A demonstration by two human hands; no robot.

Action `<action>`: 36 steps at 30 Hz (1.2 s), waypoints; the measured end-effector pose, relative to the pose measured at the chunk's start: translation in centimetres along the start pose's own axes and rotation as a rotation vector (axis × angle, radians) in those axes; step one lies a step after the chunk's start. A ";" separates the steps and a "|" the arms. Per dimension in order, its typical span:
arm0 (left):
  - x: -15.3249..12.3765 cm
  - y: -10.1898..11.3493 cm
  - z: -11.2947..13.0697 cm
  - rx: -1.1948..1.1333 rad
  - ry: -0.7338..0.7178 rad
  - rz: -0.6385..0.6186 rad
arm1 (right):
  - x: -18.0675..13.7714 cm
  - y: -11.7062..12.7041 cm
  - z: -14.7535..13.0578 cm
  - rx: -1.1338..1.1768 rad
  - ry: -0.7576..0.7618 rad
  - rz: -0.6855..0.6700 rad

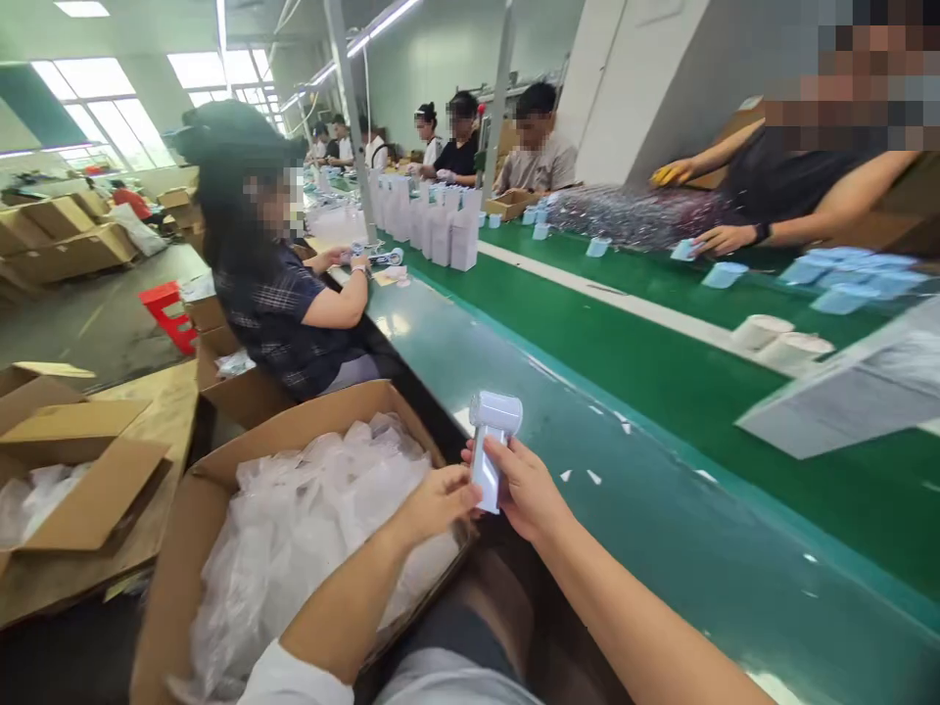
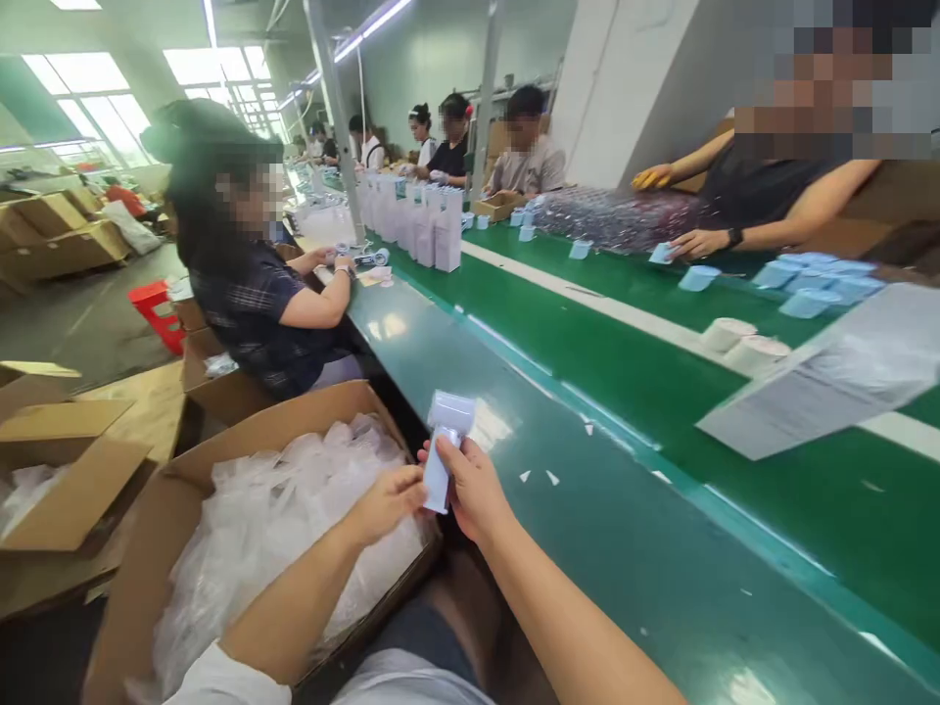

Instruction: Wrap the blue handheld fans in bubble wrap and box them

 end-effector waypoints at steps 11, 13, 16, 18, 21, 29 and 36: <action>-3.8 15.8 -9.3 0.497 0.131 0.463 | -6.8 3.0 10.9 -0.165 -0.310 -0.112; -3.2 15.9 -8.7 0.549 0.103 0.443 | -7.7 3.9 11.5 -0.145 -0.338 -0.080; -2.5 17.3 -6.9 0.627 0.076 0.466 | -8.5 5.6 11.8 -0.113 -0.349 0.006; -2.4 17.3 -5.8 0.677 0.054 0.483 | -8.7 6.4 11.9 -0.092 -0.348 0.048; -3.0 13.1 -5.5 0.718 0.009 0.410 | -8.7 6.7 12.2 -0.062 -0.345 0.069; -4.6 2.3 -12.9 0.943 0.192 0.002 | -8.6 5.0 12.0 -0.073 -0.311 0.015; -3.9 1.6 -12.8 0.969 0.183 -0.033 | -8.1 3.2 12.2 -0.092 -0.306 -0.144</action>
Point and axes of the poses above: each hand's wrist, its own x-axis towards the middle knuckle, its own y-axis out of the back of the hand, z = x × y, the point moved 10 cm from there along x, towards the middle knuckle, and after that the axes turned 2 degrees about -z, right-handed, at the moved point
